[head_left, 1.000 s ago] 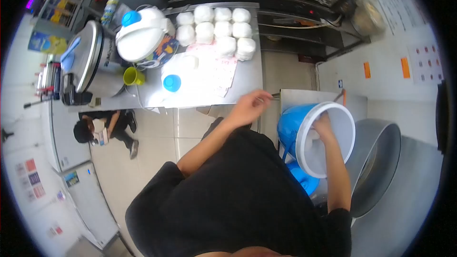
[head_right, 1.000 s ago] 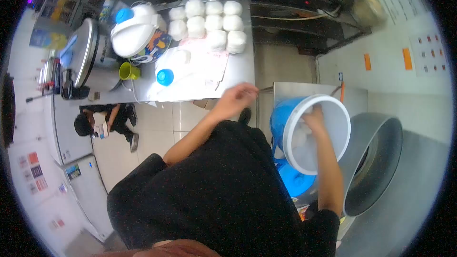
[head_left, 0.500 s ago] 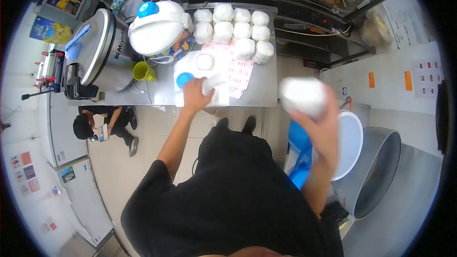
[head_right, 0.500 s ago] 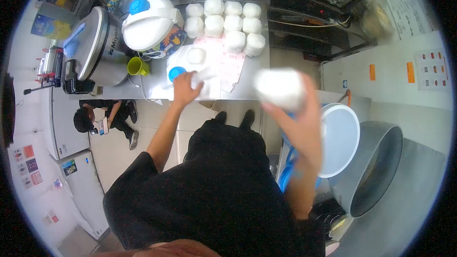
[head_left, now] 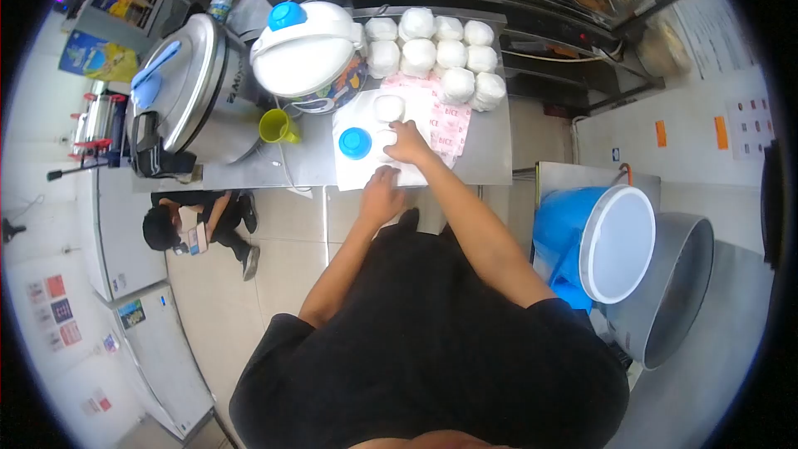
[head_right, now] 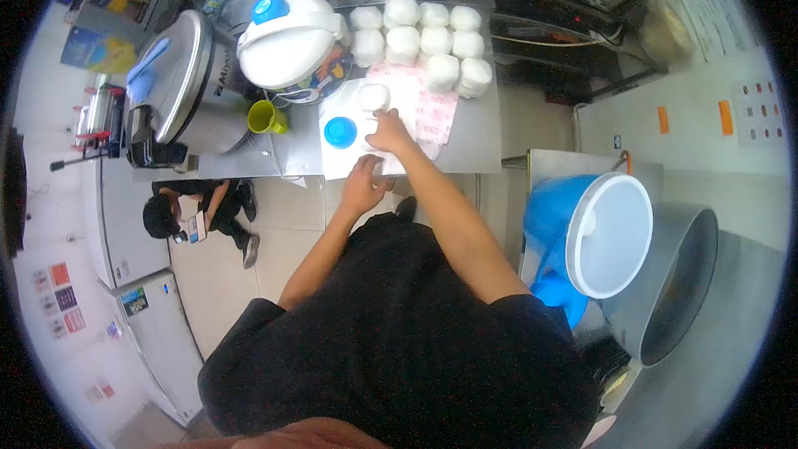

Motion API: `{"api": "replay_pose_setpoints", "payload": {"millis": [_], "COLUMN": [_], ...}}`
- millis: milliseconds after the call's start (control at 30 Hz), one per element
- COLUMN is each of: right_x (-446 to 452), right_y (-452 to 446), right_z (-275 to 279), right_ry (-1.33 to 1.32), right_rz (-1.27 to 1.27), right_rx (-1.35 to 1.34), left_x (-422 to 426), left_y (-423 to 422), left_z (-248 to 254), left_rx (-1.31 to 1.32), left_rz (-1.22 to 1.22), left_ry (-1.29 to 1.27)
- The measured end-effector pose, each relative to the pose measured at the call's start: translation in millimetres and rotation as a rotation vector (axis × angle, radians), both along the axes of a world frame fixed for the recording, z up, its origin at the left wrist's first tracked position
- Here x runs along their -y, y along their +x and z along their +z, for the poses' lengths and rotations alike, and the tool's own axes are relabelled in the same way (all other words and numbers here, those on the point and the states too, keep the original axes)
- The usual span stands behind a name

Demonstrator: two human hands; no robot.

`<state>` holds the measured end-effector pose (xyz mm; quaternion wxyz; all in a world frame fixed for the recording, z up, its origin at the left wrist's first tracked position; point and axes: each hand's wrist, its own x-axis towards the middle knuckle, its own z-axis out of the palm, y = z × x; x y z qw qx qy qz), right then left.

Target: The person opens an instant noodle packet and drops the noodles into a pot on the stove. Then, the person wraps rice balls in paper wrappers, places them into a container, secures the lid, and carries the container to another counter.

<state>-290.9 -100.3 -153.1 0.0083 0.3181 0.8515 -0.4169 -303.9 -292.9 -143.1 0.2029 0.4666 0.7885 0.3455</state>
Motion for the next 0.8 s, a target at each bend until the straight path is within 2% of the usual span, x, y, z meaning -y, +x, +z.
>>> {"api": "replay_pose_setpoints", "payload": {"millis": [33,100,133,167,200,233,267,300,367,400,467,567,633,700,800], "right_x": [5.3,14.2,23.8,23.6,18.8,12.9,3.5,-3.1,-35.6,-54.9,-107.8,-147.1,-149.4,-141.1,-141.3], "right_y": [9.9,32.4,41.9,65.9,104.7,130.6,166.2,210.1,307.2,347.7,435.4,492.9,492.2,480.1,452.5], "right_z": [9.1,37.9,41.1,43.1,87.7,156.8,201.6,238.8,288.8,312.0,282.6,197.4,144.6,108.8,104.9], "right_ry": [0.128,0.103,0.097,0.107,0.031,-0.049,-0.060,-0.074,0.040,-0.145,0.052,0.052,-0.175,-0.300,-0.320], "right_rz": [-0.084,-0.042,-0.061,-0.095,-0.064,-0.023,-0.120,-0.199,-0.438,-0.674,-0.745,-0.336,-0.237,-0.283,-0.164], "right_rx": [-0.046,-0.272,-0.334,-0.391,-0.415,-0.452,-0.535,-0.629,-0.444,-0.383,-0.106,0.423,0.477,0.478,0.658], "left_x": [-1.5,-12.6,-19.2,-21.3,-25.4,-36.6,-40.7,-43.0,-45.5,-48.6,-65.7,-96.3,-127.1,-150.7,-177.4], "left_y": [-3.5,-8.1,-11.1,-23.9,-23.3,-25.9,-19.2,-22.8,-12.6,-9.8,0.6,24.0,62.0,89.1,129.6], "left_z": [-1.6,-10.2,-4.7,-18.0,1.8,2.4,8.3,2.1,17.3,24.4,34.8,53.6,90.5,111.6,139.2], "left_rx": [-0.064,-0.149,-0.246,-0.205,-0.133,-0.234,-0.226,-0.294,-0.189,-0.160,-0.088,0.078,0.200,0.235,0.269], "left_rz": [0.041,0.075,0.040,-0.090,-0.107,-0.152,-0.004,-0.025,0.050,0.048,0.027,-0.047,-0.099,-0.187,-0.226], "left_ry": [0.051,0.175,0.129,0.161,0.078,0.166,0.080,0.078,0.051,0.020,0.017,0.055,0.049,0.083,0.090]}}
